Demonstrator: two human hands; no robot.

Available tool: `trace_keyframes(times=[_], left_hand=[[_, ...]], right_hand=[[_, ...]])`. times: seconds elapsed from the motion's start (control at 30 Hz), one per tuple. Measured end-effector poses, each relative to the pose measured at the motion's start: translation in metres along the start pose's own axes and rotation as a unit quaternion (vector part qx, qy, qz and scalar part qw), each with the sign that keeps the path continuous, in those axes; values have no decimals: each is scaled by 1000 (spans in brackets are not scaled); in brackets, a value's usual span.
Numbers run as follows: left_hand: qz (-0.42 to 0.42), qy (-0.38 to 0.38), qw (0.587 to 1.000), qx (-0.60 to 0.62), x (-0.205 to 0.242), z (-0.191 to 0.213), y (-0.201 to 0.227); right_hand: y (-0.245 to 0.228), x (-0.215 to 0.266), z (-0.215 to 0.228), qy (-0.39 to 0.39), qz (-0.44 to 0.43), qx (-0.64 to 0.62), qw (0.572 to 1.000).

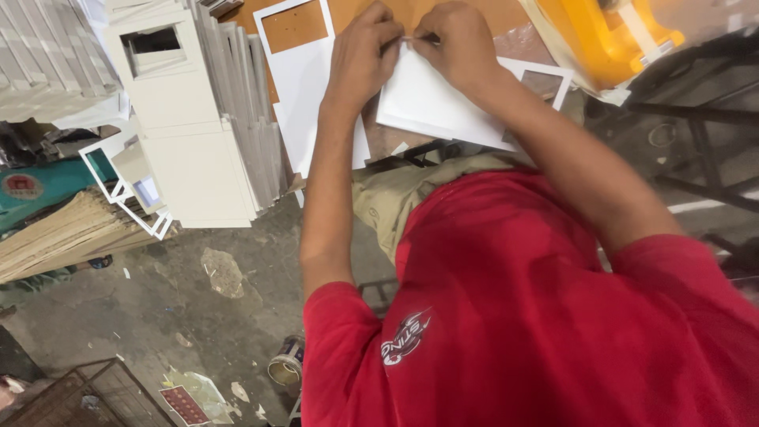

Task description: The person assembles white cardboard frames by hand, aligning and pressing pieces together on a workbench. They repeatedly pick up frame parts, join them, and place the assembled units aside.

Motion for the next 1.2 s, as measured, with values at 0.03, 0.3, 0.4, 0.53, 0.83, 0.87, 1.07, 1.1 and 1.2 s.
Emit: trace_keyframes(times=[0.03,0.3,0.4,0.53,0.83,0.87,1.07,1.1,1.2], left_hand=[[13,6,1000,2,4,1,1],[273,95,932,-220,91,20,10],[304,64,916,-254,113,14,22],[310,75,913,-255,119,5,31],[293,95,924,-225,112,6,40],[294,95,926,-215,113,6,41],[293,94,929,-205,114,5,39],[289,94,930,-207,114,4,38],[292,97,931,-195,114,3,36]], right_hand=[[-5,1,5,12,19,10,1000],[-47,96,106,158,64,77,982],[-51,139,159,265,-3,237,935],[-27,157,203,236,-181,44,954],[-3,129,235,58,-249,-151,955],[-4,124,236,33,-246,-129,960],[1,112,235,-43,-259,-3,965],[2,113,234,-47,-252,-15,966],[2,120,231,-13,-257,-109,960]])
Point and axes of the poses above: each hand's wrist, its own x-axis away from the middle knuckle, its own z-axis out of the back of the hand, y = z × x, the point moved 3 cm from there along -x, towards the middle knuckle, and after that the axes turned 1 degree about -y, right-handed, at the moved point
